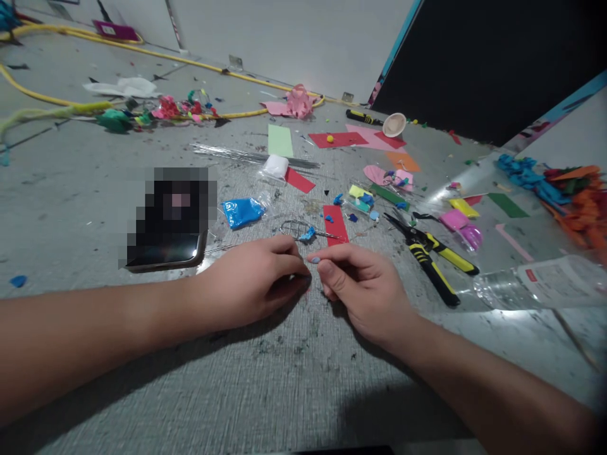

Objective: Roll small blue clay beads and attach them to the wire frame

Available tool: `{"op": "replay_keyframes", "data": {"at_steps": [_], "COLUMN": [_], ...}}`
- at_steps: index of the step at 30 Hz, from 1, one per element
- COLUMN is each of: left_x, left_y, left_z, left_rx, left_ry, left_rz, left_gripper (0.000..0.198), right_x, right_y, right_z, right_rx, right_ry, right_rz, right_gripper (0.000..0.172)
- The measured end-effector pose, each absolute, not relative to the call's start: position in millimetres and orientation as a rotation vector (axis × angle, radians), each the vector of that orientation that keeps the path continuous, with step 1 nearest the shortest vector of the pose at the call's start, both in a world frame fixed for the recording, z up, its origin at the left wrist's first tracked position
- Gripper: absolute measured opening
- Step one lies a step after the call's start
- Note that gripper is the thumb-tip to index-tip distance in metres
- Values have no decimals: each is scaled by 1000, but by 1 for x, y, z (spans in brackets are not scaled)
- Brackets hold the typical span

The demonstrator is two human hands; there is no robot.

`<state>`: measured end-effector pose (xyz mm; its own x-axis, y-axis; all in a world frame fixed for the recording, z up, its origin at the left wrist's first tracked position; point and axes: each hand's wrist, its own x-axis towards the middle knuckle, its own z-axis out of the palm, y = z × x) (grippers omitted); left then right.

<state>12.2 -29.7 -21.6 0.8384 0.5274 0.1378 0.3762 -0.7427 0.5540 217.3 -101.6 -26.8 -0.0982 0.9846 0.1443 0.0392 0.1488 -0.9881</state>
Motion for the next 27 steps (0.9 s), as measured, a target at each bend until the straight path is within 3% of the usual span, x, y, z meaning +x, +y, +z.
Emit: {"op": "replay_keyframes", "data": {"at_steps": [7,13,18,27], "left_x": [10,13,15,14], "left_y": [-26,-27,-32,-40], "left_z": [-15,-8,-11,-16], "left_rx": [2268,1584,1152,946], "left_ry": [691,890,860,675], "left_rz": [565,660,696,633], "left_gripper": [20,14,22,23], "right_x": [217,217,221,223], "right_y": [-101,-104,-110,-115], "right_z": [-27,-27,-29,-22], "right_rx": [-1092,-1075,-1062,-960], "right_ry": [-1367,-1298,-1436,-1723], "right_rz": [1109,1059,851,557], "right_gripper": [26,23,21,36]}}
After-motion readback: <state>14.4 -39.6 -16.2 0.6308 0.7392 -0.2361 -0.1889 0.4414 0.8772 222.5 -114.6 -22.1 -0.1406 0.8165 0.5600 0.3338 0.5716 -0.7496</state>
